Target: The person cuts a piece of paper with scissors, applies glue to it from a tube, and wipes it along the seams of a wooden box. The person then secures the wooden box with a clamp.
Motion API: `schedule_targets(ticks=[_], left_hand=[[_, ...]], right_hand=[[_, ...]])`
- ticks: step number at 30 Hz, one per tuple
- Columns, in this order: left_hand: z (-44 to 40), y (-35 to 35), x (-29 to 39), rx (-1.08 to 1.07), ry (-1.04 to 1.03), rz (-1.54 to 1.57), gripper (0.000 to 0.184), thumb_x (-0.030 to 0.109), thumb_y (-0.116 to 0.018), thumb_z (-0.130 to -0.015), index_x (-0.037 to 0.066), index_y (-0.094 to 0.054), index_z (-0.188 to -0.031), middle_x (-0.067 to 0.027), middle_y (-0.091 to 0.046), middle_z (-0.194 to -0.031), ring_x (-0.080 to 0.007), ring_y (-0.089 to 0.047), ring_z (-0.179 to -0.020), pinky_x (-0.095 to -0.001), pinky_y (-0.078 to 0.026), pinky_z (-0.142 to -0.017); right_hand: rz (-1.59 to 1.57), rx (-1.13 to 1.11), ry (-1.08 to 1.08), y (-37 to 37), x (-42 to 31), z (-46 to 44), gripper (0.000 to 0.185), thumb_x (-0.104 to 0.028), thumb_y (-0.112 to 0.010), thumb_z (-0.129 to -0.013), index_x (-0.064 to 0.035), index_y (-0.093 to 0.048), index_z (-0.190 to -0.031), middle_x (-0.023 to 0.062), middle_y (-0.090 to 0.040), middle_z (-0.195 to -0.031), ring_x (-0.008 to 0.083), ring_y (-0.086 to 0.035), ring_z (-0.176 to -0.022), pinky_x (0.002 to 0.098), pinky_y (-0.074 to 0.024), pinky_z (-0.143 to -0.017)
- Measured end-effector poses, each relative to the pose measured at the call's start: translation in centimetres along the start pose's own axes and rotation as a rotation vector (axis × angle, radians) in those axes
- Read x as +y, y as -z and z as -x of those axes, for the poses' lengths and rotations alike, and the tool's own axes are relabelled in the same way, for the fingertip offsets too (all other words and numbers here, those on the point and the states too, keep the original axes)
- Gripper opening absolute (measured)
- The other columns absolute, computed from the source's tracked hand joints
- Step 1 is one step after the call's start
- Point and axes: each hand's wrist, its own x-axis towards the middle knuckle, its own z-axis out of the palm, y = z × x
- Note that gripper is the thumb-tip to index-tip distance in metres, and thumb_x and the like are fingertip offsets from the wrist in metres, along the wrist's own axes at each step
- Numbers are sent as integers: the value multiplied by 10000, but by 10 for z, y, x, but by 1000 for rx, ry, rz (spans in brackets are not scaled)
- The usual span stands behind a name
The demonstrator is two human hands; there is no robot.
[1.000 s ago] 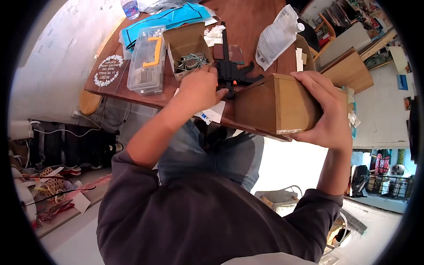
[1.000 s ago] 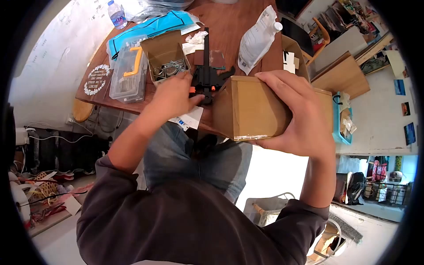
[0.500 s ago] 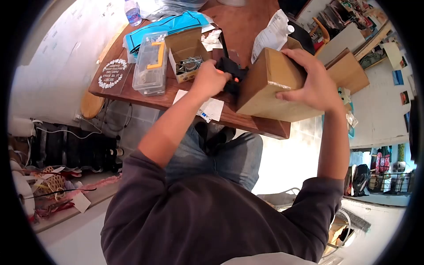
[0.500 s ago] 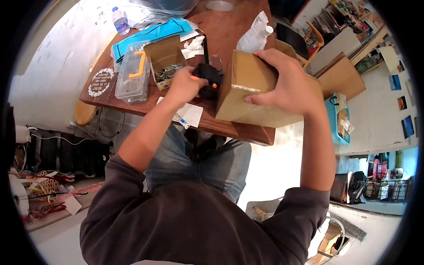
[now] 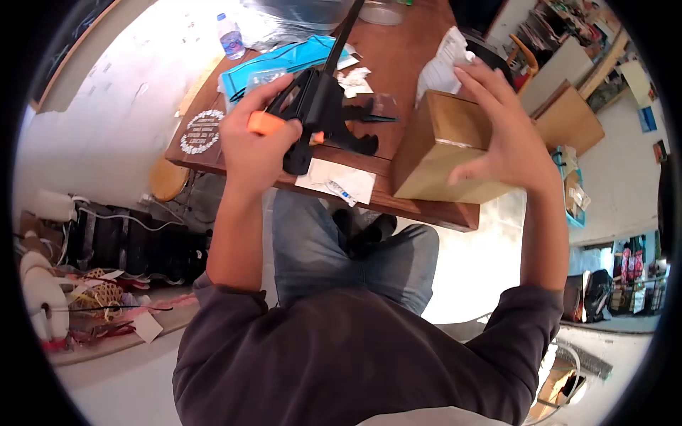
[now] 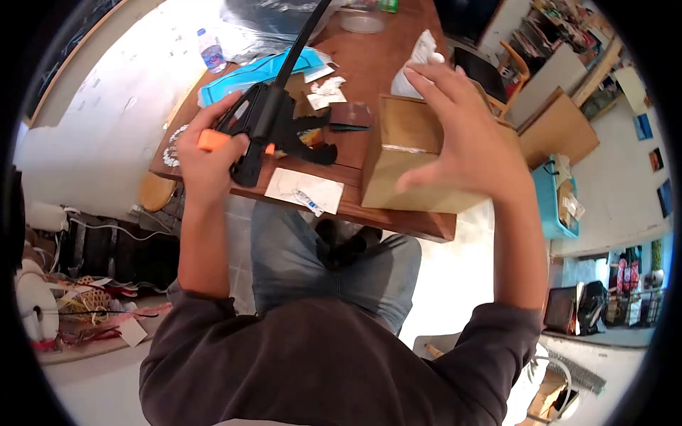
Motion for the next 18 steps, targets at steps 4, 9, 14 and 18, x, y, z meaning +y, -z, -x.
schedule_targets(ticks=[4,9,14,18], left_hand=[[39,27,27,88,-103,97,600,-34,-736,-736,-68,-642,-1328,-87,-691,-1179,-113,-641,-994,-271,-513,-919],[73,44,51,191,-253,130,615,-11,-743,-739,-97,-614,-1335,-130,-691,-1225,-144,-655,-1109,-281,-504,-997],[88,72,39,216,-217,222,601,-53,-723,-761,-94,-588,-1345,-151,-691,-1235,-171,-671,-1119,-298,-508,-1020],[91,78,35,261,-122,323,541,-42,-721,-803,-83,-592,-1327,-138,-705,-1189,-157,-676,-1078,-292,-524,-975]], right_hand=[[-60,235,110,-38,-98,-15,1077,-527,-931,-589,56,-532,-1402,188,-595,-1359,423,-533,-1322,559,-342,-1170],[-176,285,201,-113,-134,-59,835,-509,-902,-662,80,-597,-1169,207,-641,-1095,378,-623,-1086,600,-339,-1145],[-276,452,362,-140,-154,-78,643,-474,-896,-683,53,-615,-922,142,-579,-799,333,-574,-761,472,-449,-869],[-269,456,406,-153,-161,-88,605,-425,-889,-700,68,-600,-899,171,-582,-793,350,-575,-729,431,-446,-724]])
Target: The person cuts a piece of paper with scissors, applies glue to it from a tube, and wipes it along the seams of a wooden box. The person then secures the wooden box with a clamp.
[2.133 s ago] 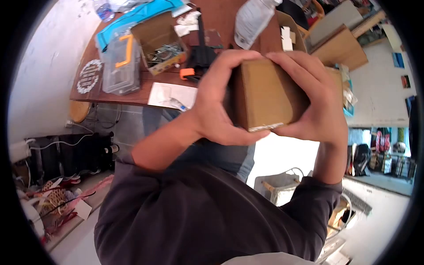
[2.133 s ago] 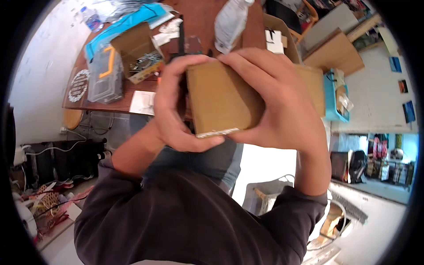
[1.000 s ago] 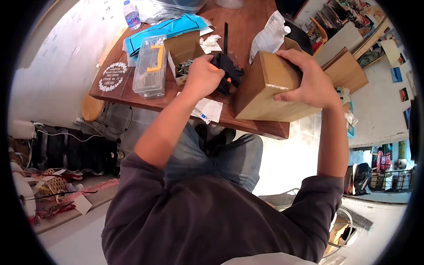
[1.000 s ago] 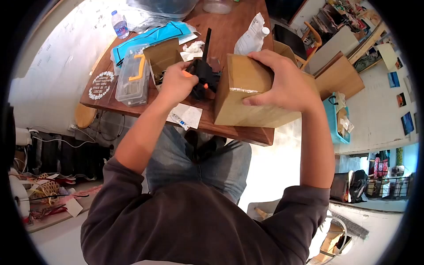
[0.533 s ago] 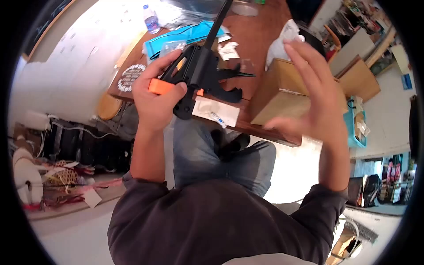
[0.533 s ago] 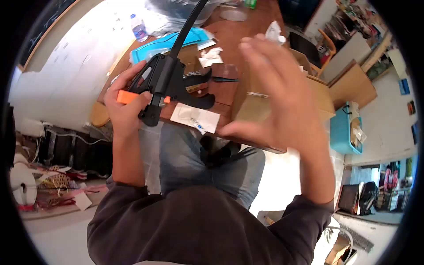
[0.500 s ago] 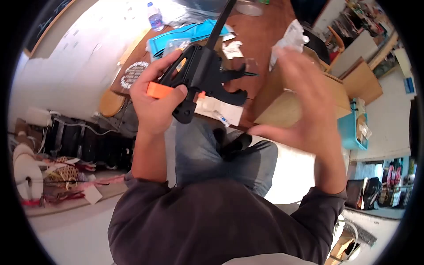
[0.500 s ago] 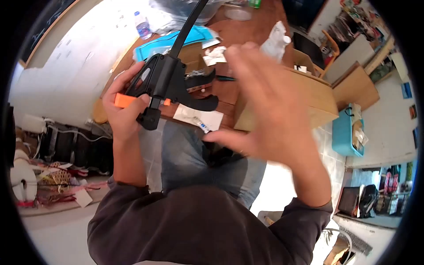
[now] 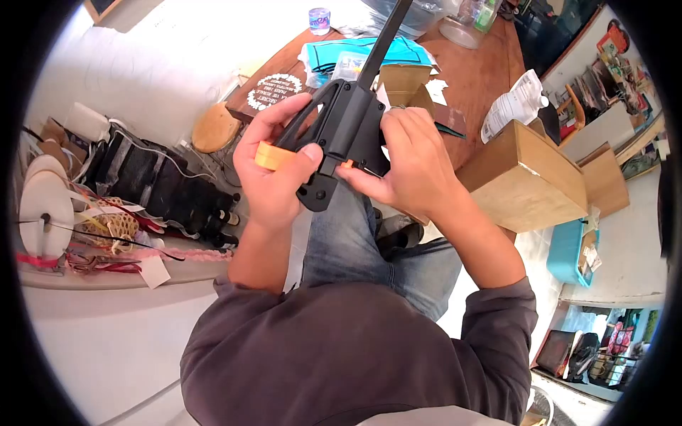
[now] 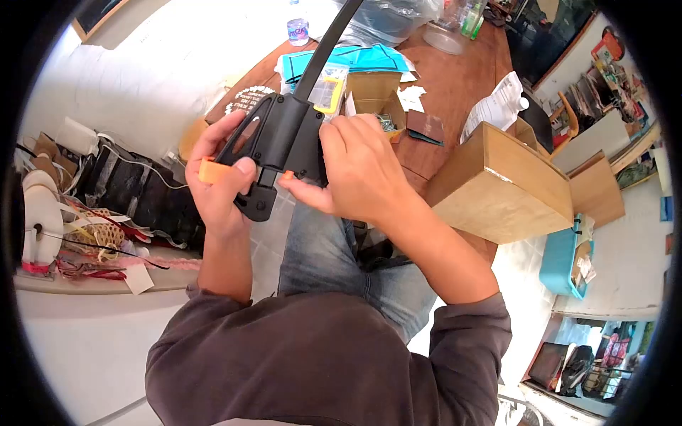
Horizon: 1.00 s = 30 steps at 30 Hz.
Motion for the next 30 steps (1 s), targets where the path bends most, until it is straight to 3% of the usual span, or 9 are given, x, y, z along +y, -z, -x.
schedule_targets(ticks=[6,10,12,15,19,23,25,29,30], left_hand=[[2,-8,-10,189,-110,48,555,-16,-683,-830,-56,-561,-1369,-88,-680,-1148,-117,-637,-955,-271,-527,-873],[7,-4,-23,198,-94,64,367,66,-751,-917,-36,-614,-1241,-79,-660,-1092,-115,-634,-985,-271,-537,-840],[8,-3,-17,145,-115,25,233,81,-693,-961,9,-625,-1172,-53,-675,-1026,-105,-621,-765,-271,-507,-616],[3,1,-18,137,-148,64,219,56,-681,-947,6,-624,-1153,-60,-672,-979,-105,-603,-685,-260,-485,-553],[-16,-4,-27,171,-258,244,191,48,-640,-942,0,-631,-1127,-54,-664,-968,-104,-612,-720,-267,-507,-590],[-30,-17,-22,340,-436,-43,160,62,-594,-929,-4,-644,-1065,-37,-651,-958,-107,-634,-795,-272,-547,-692],[-28,-24,-18,351,-278,204,168,46,-592,-925,0,-638,-1079,-31,-641,-954,-109,-633,-798,-281,-560,-703],[-28,-33,-19,383,-267,246,172,30,-576,-934,9,-618,-1099,-28,-622,-944,-115,-631,-784,-285,-565,-662],[-28,-36,-17,377,-272,247,172,30,-576,-934,9,-618,-1099,-28,-622,-944,-115,-631,-784,-285,-565,-662]], right_hand=[[32,-32,-23,-11,5,-17,572,-399,-861,-757,79,-588,-911,211,-611,-822,392,-615,-744,457,-511,-701],[81,7,6,-10,8,-34,564,-405,-843,-793,86,-582,-885,230,-613,-814,403,-624,-712,447,-534,-664],[129,54,69,-11,8,-39,557,-407,-845,-792,76,-572,-846,218,-604,-784,393,-628,-695,440,-542,-656],[135,22,62,-7,6,-48,550,-399,-846,-790,73,-567,-836,205,-595,-766,385,-633,-699,435,-543,-653],[145,55,118,-5,1,-58,526,-378,-846,-784,64,-564,-828,196,-582,-749,377,-629,-681,430,-541,-631],[37,89,-7,-15,3,-60,492,-361,-840,-777,47,-568,-821,196,-581,-737,376,-615,-642,433,-531,-585],[39,57,-85,-13,0,-55,489,-369,-832,-778,42,-572,-825,193,-587,-746,376,-607,-649,443,-512,-607],[159,85,-123,-17,-9,-49,483,-388,-811,-804,32,-576,-844,187,-602,-789,367,-585,-703,445,-454,-681],[166,22,-212,-18,-16,-47,537,-400,-798,-818,80,-598,-953,223,-621,-872,392,-612,-801,467,-498,-805]])
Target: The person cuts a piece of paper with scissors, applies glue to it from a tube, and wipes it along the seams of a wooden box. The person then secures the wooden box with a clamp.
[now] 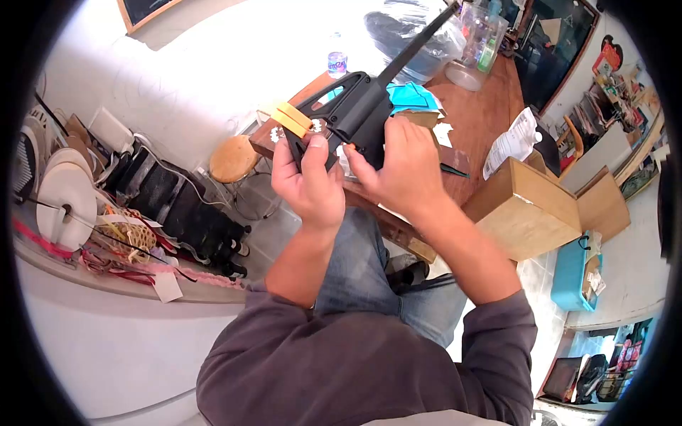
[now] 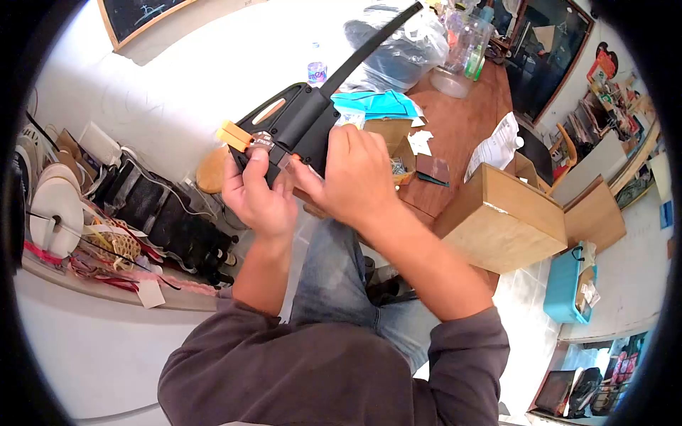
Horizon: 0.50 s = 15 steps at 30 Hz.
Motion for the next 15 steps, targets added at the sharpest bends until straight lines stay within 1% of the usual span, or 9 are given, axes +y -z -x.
schedule_targets(ticks=[1,2,4,5,7,8,9,10,15], left_hand=[[2,-5,4,29,18,10,115,36,-589,-958,9,-603,-1069,-33,-619,-914,-74,-565,-695,-246,-473,-570],[3,-8,5,59,36,20,67,42,-602,-982,9,-588,-1039,-37,-616,-885,-33,-500,-605,-207,-382,-479],[7,-10,-4,-9,-47,21,83,39,-601,-986,6,-580,-1060,-32,-613,-868,-34,-509,-620,-205,-390,-487],[9,-10,-6,-73,-127,20,100,35,-599,-989,4,-573,-1080,-27,-609,-852,-35,-519,-634,-202,-398,-495],[13,-8,-3,-166,-58,-56,128,32,-607,-985,-11,-567,-1099,-24,-605,-906,-52,-545,-702,-209,-455,-601],[13,-6,-11,-180,-143,-156,94,24,-599,-979,-6,-565,-1061,-35,-609,-944,-75,-567,-776,-238,-489,-662],[13,-4,-15,-191,-228,-261,60,16,-591,-974,-1,-563,-1023,-46,-613,-982,-99,-588,-851,-266,-522,-722],[18,-1,-11,-197,-186,-311,90,15,-603,-974,-14,-571,-1053,-55,-618,-1028,-108,-591,-927,-300,-528,-819],[22,7,-15,-145,-193,-280,75,41,-608,-984,0,-568,-1031,-55,-615,-1029,-118,-584,-924,-293,-515,-824]], right_hand=[[1,4,1,-4,-4,0,537,-400,-798,-818,80,-598,-953,223,-621,-872,392,-612,-801,467,-498,-805],[89,132,19,-9,-8,0,586,-408,-790,-823,105,-591,-1024,244,-622,-923,408,-618,-852,486,-494,-888],[100,286,25,-21,-2,3,698,-414,-772,-833,155,-560,-1178,298,-614,-1036,446,-622,-966,547,-458,-1058],[100,288,19,-27,5,4,698,-414,-772,-833,155,-560,-1178,298,-614,-1036,446,-622,-966,547,-458,-1058],[23,378,85,-36,20,6,644,-403,-762,-838,132,-576,-1142,276,-617,-990,437,-625,-937,522,-512,-957],[-85,256,-38,-38,31,12,611,-387,-765,-831,117,-584,-1126,243,-619,-941,428,-630,-888,500,-538,-827],[-57,299,46,-38,39,10,596,-402,-776,-825,104,-603,-1088,206,-621,-875,400,-636,-796,476,-530,-697],[-37,288,97,-35,45,12,558,-375,-768,-839,97,-606,-1089,205,-623,-859,393,-642,-765,464,-533,-669],[13,196,182,-18,46,-2,529,-370,-793,-825,81,-636,-1054,188,-635,-820,357,-653,-692,434,-537,-613]])
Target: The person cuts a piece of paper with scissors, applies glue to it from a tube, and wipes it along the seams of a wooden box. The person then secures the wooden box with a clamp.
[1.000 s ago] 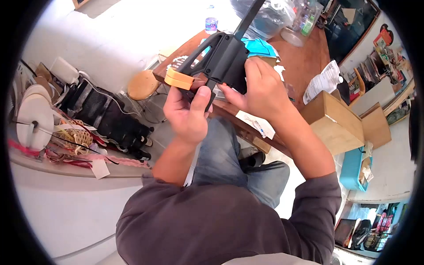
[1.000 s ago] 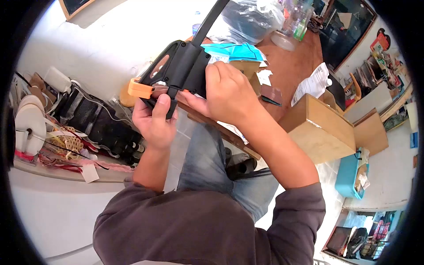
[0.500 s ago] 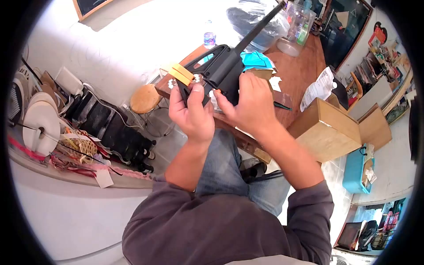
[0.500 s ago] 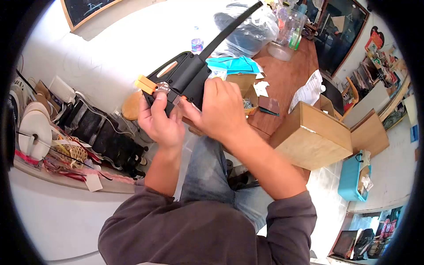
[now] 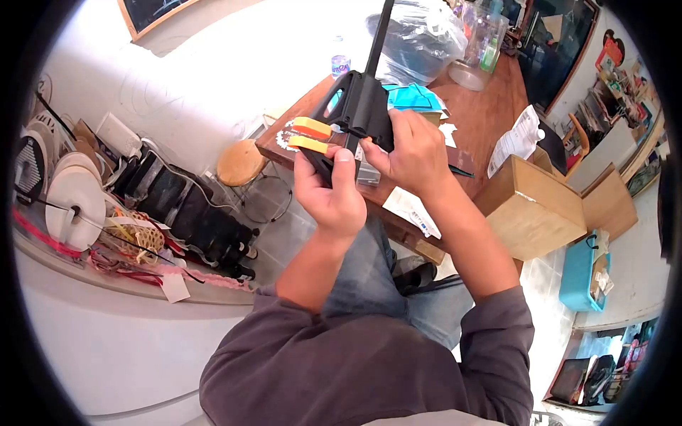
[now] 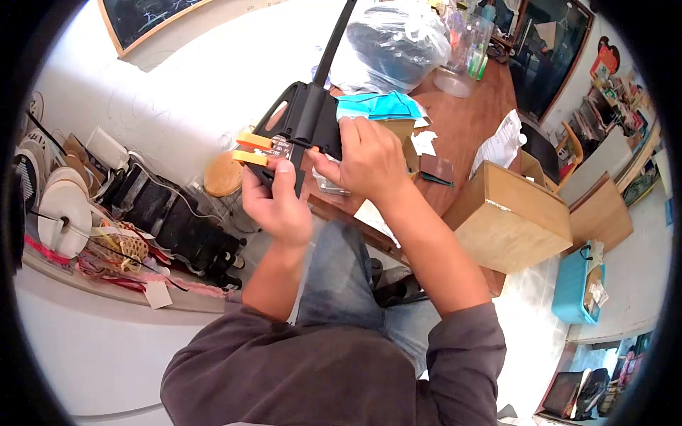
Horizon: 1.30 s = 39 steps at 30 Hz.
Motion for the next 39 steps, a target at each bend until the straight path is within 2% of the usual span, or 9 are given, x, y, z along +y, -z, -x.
schedule_targets(ticks=[7,10,12,16,22,32,35,38,39], left_hand=[[-22,-10,10,169,102,289,53,-3,-596,-905,6,-577,-954,-42,-596,-930,-142,-602,-850,-324,-557,-773],[-21,-12,6,165,46,220,63,-4,-600,-899,0,-576,-957,-40,-593,-916,-144,-612,-833,-330,-566,-758],[-22,-13,2,173,49,196,85,-4,-592,-898,-5,-573,-981,-37,-585,-909,-145,-617,-810,-332,-575,-744],[-21,-25,8,209,64,234,86,9,-578,-903,-5,-553,-983,-39,-575,-897,-155,-626,-804,-363,-616,-731],[-24,-27,1,135,66,311,115,-3,-562,-874,3,-548,-988,-65,-586,-919,-213,-673,-823,-437,-677,-713],[-19,-32,10,165,66,331,138,48,-575,-878,-4,-586,-1005,-93,-636,-925,-189,-667,-794,-354,-593,-684],[-21,-29,11,146,159,345,196,12,-547,-879,-11,-575,-1071,-38,-578,-900,-157,-620,-816,-355,-597,-718],[-19,-31,6,185,162,322,203,0,-540,-876,-11,-572,-1076,-21,-551,-894,-143,-595,-826,-368,-599,-709],[-21,-35,11,207,139,323,79,35,-608,-890,0,-553,-933,8,-542,-838,-68,-479,-728,-255,-483,-822]], right_hand=[[-10,7,-6,0,-7,-14,551,-380,-840,-787,74,-668,-1049,177,-667,-818,328,-678,-657,405,-551,-583],[-12,-12,-53,-1,-7,-13,550,-389,-848,-783,66,-673,-1039,168,-676,-813,320,-681,-626,396,-549,-556],[-13,70,-8,-3,-5,-16,530,-477,-824,-797,13,-659,-913,134,-654,-750,299,-665,-585,380,-522,-491],[10,-15,-24,13,1,-24,511,-395,-849,-782,25,-655,-999,143,-666,-815,322,-681,-642,404,-549,-549],[-49,23,5,19,8,-29,509,-400,-856,-776,10,-653,-997,134,-656,-813,332,-656,-635,406,-543,-560],[-91,-20,-79,21,-3,-13,474,-346,-861,-769,30,-665,-981,135,-649,-775,302,-659,-618,397,-532,-539],[-52,64,-47,20,4,-14,514,-452,-841,-794,15,-670,-924,140,-650,-738,306,-660,-566,393,-527,-492],[-90,71,-27,25,5,-20,500,-427,-863,-779,8,-675,-938,129,-651,-754,299,-661,-568,385,-527,-495],[-115,55,-38,28,4,-21,491,-402,-872,-774,13,-673,-943,129,-655,-772,297,-663,-575,380,-529,-504]])
